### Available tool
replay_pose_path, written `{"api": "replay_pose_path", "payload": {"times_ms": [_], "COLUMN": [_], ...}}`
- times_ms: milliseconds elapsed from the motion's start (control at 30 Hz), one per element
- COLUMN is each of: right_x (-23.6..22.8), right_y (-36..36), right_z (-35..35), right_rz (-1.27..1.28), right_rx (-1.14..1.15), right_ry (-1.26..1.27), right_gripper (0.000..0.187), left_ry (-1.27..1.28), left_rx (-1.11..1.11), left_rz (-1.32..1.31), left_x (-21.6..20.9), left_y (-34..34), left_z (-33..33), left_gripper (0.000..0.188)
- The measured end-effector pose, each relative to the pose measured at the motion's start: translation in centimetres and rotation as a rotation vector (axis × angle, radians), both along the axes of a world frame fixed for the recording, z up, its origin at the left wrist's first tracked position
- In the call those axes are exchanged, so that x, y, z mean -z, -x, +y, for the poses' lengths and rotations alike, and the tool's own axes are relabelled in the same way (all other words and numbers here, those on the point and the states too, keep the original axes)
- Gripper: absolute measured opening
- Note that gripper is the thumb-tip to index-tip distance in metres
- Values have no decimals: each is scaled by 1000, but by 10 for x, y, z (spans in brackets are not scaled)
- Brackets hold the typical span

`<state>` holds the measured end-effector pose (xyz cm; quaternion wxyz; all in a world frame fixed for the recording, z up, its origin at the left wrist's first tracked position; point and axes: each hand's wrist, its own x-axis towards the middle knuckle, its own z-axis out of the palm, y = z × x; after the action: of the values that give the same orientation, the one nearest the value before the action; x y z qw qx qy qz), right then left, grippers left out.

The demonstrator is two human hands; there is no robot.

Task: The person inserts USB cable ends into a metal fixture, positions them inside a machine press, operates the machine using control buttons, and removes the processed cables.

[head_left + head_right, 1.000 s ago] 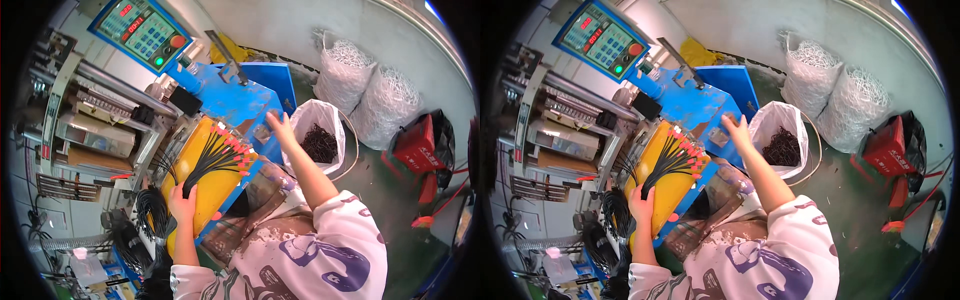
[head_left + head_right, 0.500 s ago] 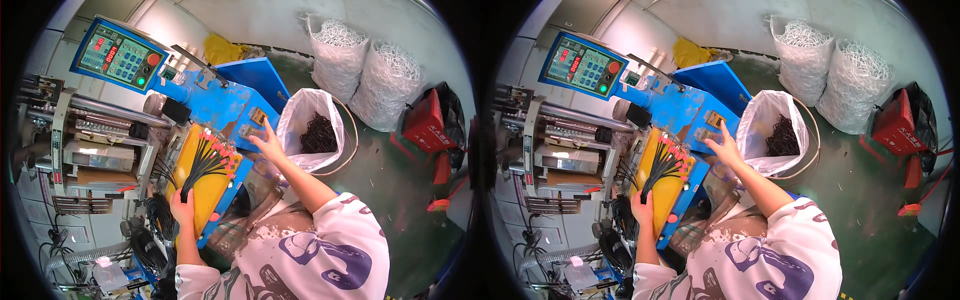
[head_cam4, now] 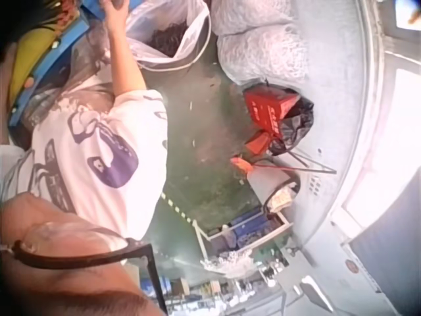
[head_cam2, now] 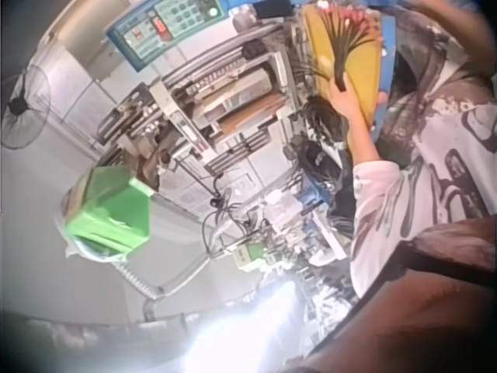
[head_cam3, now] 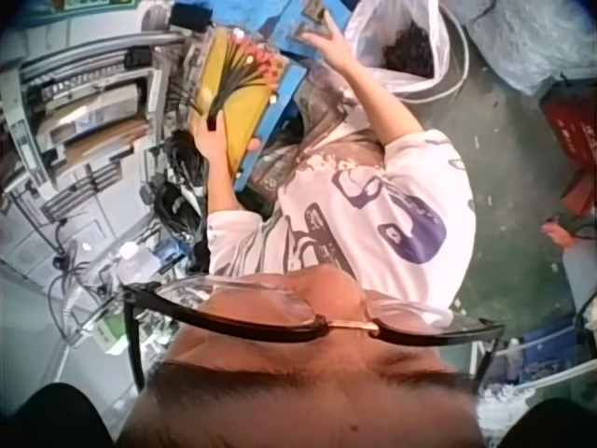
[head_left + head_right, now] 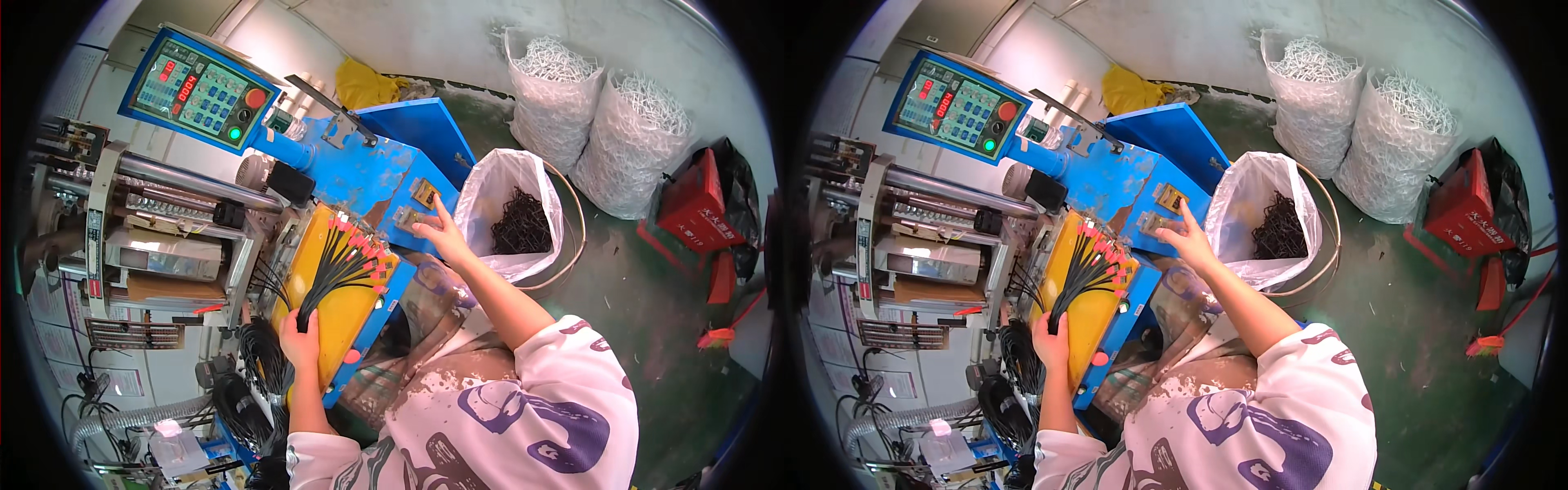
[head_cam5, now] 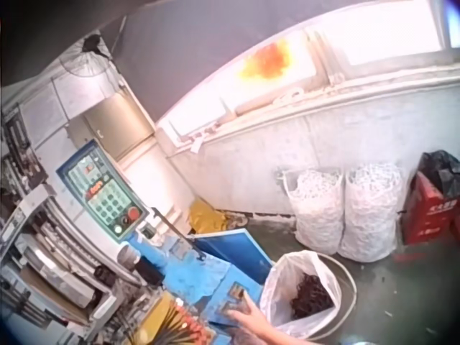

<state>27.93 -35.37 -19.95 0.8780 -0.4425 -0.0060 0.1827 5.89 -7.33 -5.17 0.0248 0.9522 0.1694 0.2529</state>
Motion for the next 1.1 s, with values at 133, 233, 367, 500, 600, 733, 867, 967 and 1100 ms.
{"api": "replay_pose_path", "payload": {"times_ms": [133, 233, 367, 500, 600, 733, 867, 967, 1100], "right_x": [-2, -6, -10, -4, -5, 13, -38, -47, -36], "right_y": [-5, -17, -41, -47, -41, -5, 13, 12, 13], "right_z": [0, 4, 15, 28, 25, 39, 32, 29, 35], "right_rz": [22, 102, 65, 35, 38, 132, 128, 154, 167], "right_rx": [119, 270, 310, 357, 388, 91, 123, 168, 219], "right_ry": [162, 319, 331, 314, 413, 192, 376, 425, 460], "right_gripper": [99, 104, 110, 108, 106, 105, 81, 87, 106], "left_ry": [-9, -26, -10, -6, -7, 6, -33, -3, 3], "left_rx": [1, 2, 6, -27, 10, -16, -3, -11, -5], "left_rz": [-4, -16, -6, 18, -5, 26, -17, 11, 15], "left_x": [0, 1, 2, 1, 0, -2, 1, 0, 1], "left_y": [1, 2, 0, 6, 2, -3, 3, -2, 1], "left_z": [2, 3, 3, 1, 4, -4, 1, 1, 0], "left_gripper": [38, 39, 39, 40, 41, 40, 40, 39, 39]}}
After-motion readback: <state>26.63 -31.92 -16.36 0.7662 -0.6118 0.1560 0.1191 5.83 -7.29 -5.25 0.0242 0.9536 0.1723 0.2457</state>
